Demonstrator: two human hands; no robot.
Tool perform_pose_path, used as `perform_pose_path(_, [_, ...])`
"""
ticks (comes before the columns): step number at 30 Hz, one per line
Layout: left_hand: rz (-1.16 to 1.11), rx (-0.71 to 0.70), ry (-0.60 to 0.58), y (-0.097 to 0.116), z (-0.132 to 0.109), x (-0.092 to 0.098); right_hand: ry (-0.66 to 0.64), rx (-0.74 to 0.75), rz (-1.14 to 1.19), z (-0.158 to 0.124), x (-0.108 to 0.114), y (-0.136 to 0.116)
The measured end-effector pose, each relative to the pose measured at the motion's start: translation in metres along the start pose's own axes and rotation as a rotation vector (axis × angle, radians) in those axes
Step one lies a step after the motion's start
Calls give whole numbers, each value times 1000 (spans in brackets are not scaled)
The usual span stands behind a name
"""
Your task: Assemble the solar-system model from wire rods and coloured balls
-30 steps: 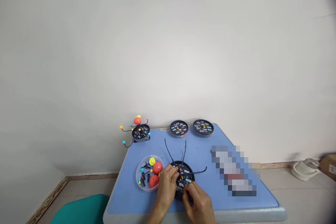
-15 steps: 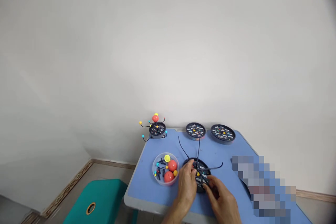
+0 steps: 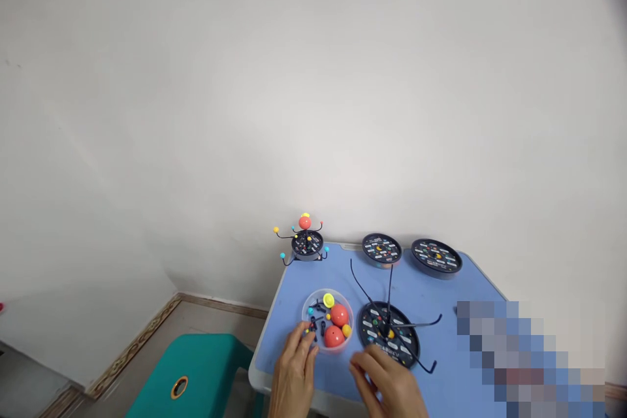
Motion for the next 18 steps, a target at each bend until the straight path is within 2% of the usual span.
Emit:
perform_pose_path(1, [1, -32, 10, -5, -2, -3, -122, 29, -32, 23, -9, -4])
perform_pose_path(4, [-14, -107, 24, -18, -8, -12, -496, -47, -245, 77, -36, -4])
perform_pose_path(5, [-27, -119, 28, -21, -9, -15, -547, -38, -253, 89, -44, -3])
perform_pose_path(7, [-66, -107, 61, -25, -11, -18, -615, -37, -270, 103, -58, 0])
perform_pose_path(10, [-138, -36, 126, -24, -15, -22, -670, -44, -281, 107, -69, 6])
perform_pose_path(14, [-204, 28, 119, -16, -16, -22, -702, -72, -296, 103, -67, 10])
perform_pose_path(18, [-234, 83, 106, -13, -14, -21, -676, -85, -275, 104, -65, 10])
Point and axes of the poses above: each hand's wrist, its own z-axis towards the middle knuckle, its own x-axis out of the back of the hand, y = z × x, the point moved 2 cm from there along z, towards the middle knuckle, and after that the axes turned 6 degrees about x, right-handed, at the moved point
